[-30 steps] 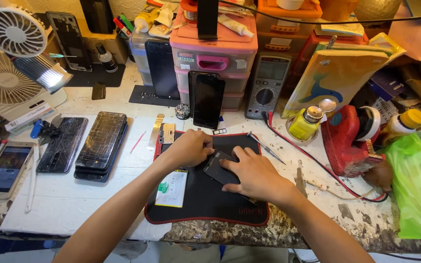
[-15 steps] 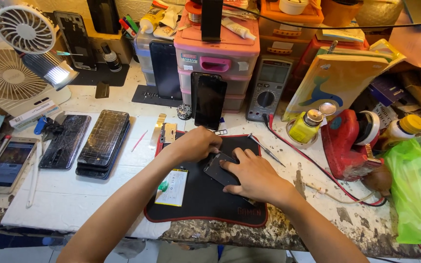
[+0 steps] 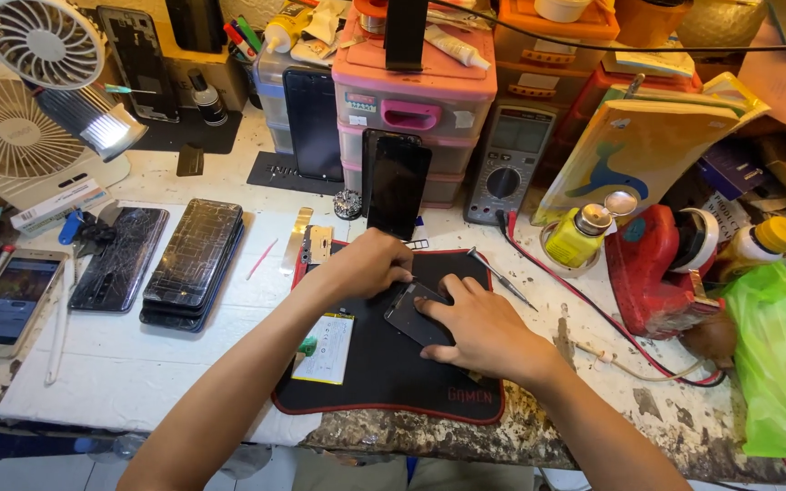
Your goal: Reassembling a mobile phone by carefully aligning and pressing the screen and frame assembly onto the internal chassis.
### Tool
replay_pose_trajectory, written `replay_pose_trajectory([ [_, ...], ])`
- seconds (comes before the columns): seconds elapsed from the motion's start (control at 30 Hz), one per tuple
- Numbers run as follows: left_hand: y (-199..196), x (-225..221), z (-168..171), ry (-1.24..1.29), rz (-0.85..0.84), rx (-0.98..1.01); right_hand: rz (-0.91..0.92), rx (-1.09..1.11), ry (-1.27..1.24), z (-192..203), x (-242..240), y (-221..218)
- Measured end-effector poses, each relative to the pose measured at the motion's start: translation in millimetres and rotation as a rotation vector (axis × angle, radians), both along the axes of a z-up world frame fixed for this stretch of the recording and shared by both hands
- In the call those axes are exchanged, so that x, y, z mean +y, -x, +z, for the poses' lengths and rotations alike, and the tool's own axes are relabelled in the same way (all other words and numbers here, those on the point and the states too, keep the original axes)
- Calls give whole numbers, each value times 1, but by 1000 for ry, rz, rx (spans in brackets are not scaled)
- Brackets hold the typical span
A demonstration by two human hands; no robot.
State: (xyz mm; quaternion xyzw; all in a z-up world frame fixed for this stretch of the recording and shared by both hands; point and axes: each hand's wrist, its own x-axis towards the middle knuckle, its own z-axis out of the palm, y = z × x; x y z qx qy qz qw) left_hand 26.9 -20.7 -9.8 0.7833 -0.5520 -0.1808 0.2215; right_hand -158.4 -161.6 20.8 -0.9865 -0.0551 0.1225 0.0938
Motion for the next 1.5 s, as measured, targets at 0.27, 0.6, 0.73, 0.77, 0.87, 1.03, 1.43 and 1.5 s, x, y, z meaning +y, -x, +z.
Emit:
replay_pose_trajectory([
  [0.27,-1,2,-7,69,6,25,-1,18,13,3,0,-2],
  [0.6,9,-1,-1,17,79,40,-11,41,13,6,2,-3],
  [0.73,7,6,5,-49,135,-35,-22,38,13,6,2,-3],
  [0.77,8,6,7,-77,151,-43,-26,42,21,6,2,-3],
  [0.87,10,5,11,-137,187,-8,-34,56,30,7,3,-3],
  [1.03,16,10,22,-218,210,71,-35,50,32,7,2,-5],
  [1.43,44,37,48,-448,299,435,-34,84,-2,9,4,-5],
  [1.5,46,39,53,-468,328,479,-31,68,-6,7,4,-4],
])
